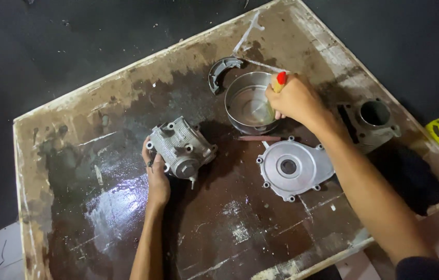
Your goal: The person scrubs a metallic engine cylinder block with a brush dipped in a liquid from a metal bowl. They rotate the part to clean different sides and the interior bore, then place it on the table.
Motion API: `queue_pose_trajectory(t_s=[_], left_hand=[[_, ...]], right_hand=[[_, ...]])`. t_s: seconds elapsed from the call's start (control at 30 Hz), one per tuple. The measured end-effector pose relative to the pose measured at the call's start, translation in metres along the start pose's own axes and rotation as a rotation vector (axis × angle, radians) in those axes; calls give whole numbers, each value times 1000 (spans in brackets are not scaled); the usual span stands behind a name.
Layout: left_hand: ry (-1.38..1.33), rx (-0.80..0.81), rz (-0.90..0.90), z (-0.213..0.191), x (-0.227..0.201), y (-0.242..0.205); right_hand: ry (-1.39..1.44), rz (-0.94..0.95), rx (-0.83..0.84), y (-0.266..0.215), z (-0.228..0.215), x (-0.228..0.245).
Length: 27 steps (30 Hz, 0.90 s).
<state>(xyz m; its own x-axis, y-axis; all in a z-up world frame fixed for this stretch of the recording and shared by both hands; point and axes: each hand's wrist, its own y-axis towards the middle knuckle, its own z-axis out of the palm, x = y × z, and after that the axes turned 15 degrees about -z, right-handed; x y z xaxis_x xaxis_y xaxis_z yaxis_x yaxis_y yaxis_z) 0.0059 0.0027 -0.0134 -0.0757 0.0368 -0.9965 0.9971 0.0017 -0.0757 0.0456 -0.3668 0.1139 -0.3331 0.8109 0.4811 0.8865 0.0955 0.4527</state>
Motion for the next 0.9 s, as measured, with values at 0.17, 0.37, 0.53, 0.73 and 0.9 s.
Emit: queue_pose_trajectory(t_s=[0.17, 0.37, 0.53, 0.73, 0.9], left_hand=[[-29, -22, -39, 3, -3, -5], [-7, -35, -84, 3, -4, -4], [28, -17, -86, 1, -4, -3], [48, -15, -47, 0, -3, -5], [88, -54, -42, 2, -4, -5]], right_hand=[[276, 177, 212, 8, 21, 0], [544, 270, 197, 24, 54, 13], [730, 293, -34, 23, 78, -6], [667, 117, -118, 5, 63, -13], [284, -57, -219, 3, 49, -3]])
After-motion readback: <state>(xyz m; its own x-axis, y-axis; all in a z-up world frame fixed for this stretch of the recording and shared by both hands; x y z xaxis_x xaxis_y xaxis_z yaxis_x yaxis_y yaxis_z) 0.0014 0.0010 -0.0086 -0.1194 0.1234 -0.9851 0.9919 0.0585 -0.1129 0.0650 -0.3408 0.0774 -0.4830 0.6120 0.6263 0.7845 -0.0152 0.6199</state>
